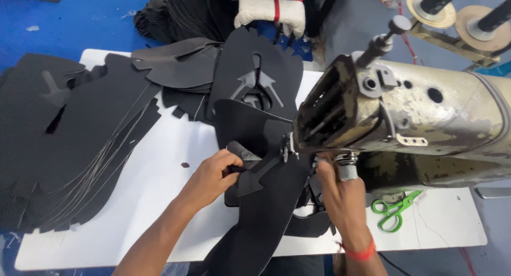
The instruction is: The person sews black material pieces using a sewing machine. They pick up pieces from a stack, align them under the needle, and guide them through the machine to stitch the edges. The person repeats this process for multiple pieces throughout the video.
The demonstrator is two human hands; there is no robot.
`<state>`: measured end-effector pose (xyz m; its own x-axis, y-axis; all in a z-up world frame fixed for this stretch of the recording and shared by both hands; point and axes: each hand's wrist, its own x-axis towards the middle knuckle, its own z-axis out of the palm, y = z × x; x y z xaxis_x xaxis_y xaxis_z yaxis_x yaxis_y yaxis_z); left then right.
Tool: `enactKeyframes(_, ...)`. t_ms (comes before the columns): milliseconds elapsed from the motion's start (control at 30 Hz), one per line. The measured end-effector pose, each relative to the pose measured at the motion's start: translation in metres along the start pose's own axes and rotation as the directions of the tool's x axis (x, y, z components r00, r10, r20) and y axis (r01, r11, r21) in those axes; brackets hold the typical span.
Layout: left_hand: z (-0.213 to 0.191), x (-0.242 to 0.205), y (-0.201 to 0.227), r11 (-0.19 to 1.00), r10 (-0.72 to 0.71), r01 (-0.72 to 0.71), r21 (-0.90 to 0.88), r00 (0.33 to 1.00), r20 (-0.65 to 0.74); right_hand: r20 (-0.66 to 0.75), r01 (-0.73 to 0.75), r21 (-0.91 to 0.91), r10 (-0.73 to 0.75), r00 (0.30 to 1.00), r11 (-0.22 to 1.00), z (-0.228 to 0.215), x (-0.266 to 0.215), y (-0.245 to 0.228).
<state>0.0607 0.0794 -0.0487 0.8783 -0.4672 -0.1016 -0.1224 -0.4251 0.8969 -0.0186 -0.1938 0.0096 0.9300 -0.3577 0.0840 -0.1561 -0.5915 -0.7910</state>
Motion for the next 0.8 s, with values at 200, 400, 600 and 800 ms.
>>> enactKeyframes(200, -0.004, -0.024, 0.034, 0.821, 0.412, -0.204, 0.533, 0.857, -0.308, 0.047, 0.062, -0.089, -0.058, 0.997, 0.994, -0.017, -0.039, -0.043)
enactKeyframes(400, 0.007, -0.038, 0.042, 0.573, 0.66, -0.189, 0.798, 0.683, -0.312, 0.14, 0.271, -0.178, -0.248, 0.959, 0.946, 0.013, -0.047, -0.076)
enactKeyframes(600, 0.012, -0.041, 0.044, 0.51, 0.724, -0.204, 0.836, 0.627, -0.289, 0.159, 0.38, -0.267, -0.348, 0.924, 0.886, 0.035, -0.039, -0.089)
enactKeyframes(800, 0.011, -0.043, 0.05, 0.465, 0.759, -0.211, 0.86, 0.594, -0.265, 0.147, 0.427, -0.265, -0.402, 0.904, 0.865, 0.041, -0.036, -0.088)
